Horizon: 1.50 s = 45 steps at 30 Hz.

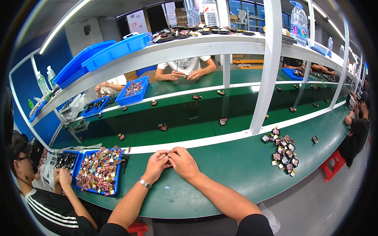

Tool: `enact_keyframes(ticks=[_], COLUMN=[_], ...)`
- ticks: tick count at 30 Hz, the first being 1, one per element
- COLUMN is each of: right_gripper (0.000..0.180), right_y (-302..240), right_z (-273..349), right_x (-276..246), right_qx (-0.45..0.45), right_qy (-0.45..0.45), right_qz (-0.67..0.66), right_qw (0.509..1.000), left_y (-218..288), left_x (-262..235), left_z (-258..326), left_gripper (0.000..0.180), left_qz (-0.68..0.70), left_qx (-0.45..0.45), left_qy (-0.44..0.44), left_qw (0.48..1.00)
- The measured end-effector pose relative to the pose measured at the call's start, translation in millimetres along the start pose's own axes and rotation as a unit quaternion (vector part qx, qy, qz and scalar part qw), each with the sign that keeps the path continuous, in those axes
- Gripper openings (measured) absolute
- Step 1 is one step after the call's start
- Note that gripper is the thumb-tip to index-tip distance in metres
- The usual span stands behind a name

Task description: Assembling or sorting small electronic components on a production line.

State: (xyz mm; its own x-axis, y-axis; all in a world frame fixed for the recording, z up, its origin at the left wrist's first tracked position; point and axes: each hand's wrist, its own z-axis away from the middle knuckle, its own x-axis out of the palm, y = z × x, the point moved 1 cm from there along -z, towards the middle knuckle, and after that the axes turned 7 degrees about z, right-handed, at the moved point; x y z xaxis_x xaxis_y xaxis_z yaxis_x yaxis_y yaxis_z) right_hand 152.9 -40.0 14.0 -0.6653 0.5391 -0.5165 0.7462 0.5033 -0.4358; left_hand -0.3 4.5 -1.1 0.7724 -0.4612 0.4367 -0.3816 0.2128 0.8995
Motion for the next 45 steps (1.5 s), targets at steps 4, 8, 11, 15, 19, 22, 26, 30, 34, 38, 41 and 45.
enact_keyframes(ticks=[4,8,11,15,19,22,26,30,34,38,41,45], right_gripper=[0.017,0.017,0.016,0.016,0.016,0.015,0.015,0.015,0.015,0.034,0.053,0.076], right_y=[-3,-3,-2,-1,1,4,6,40,118,166,125,115], right_z=[0,1,4,5,4,4,5,-18,-72,-99,-115,-116], right_x=[-4,-1,1,2,4,4,5,17,9,-2,30,83], right_qx=[-0.002,0.011,0.040,0.134,0.174,0.205,0.221,0.302,0.379,0.401,0.245,0.218], right_qy=[0.006,0.013,0.017,0.008,-0.001,-0.008,-0.031,-0.077,-0.026,-0.174,-0.134,-0.163], right_qz=[-0.012,-0.017,-0.040,-0.062,-0.110,-0.127,-0.135,-0.160,-0.088,0.112,0.277,0.176], right_qw=[1.000,1.000,0.998,0.989,0.979,0.971,0.965,0.937,0.921,0.892,0.919,0.946], left_y=[-2,-3,2,0,-6,-7,-7,-8,-6,-10,-8,-5], left_x=[1,0,4,9,4,7,7,2,-5,-9,-15,-13], left_z=[-1,-1,2,1,-1,-2,-1,-1,-3,-13,-9,-9], left_gripper=[0.018,0.018,0.020,0.024,0.024,0.024,0.029,0.038,0.040,0.032,0.025,0.025], left_qz=[-0.011,-0.041,-0.044,-0.072,-0.080,-0.092,-0.096,-0.060,-0.042,-0.097,-0.142,-0.128], left_qx=[-0.007,-0.002,0.003,0.010,0.016,0.020,0.032,0.071,0.082,0.132,0.145,0.131], left_qy=[0.024,0.022,0.012,-0.005,-0.008,-0.009,-0.014,0.019,0.055,0.070,0.113,0.116], left_qw=[1.000,0.999,0.999,0.997,0.997,0.996,0.995,0.996,0.994,0.984,0.973,0.976])
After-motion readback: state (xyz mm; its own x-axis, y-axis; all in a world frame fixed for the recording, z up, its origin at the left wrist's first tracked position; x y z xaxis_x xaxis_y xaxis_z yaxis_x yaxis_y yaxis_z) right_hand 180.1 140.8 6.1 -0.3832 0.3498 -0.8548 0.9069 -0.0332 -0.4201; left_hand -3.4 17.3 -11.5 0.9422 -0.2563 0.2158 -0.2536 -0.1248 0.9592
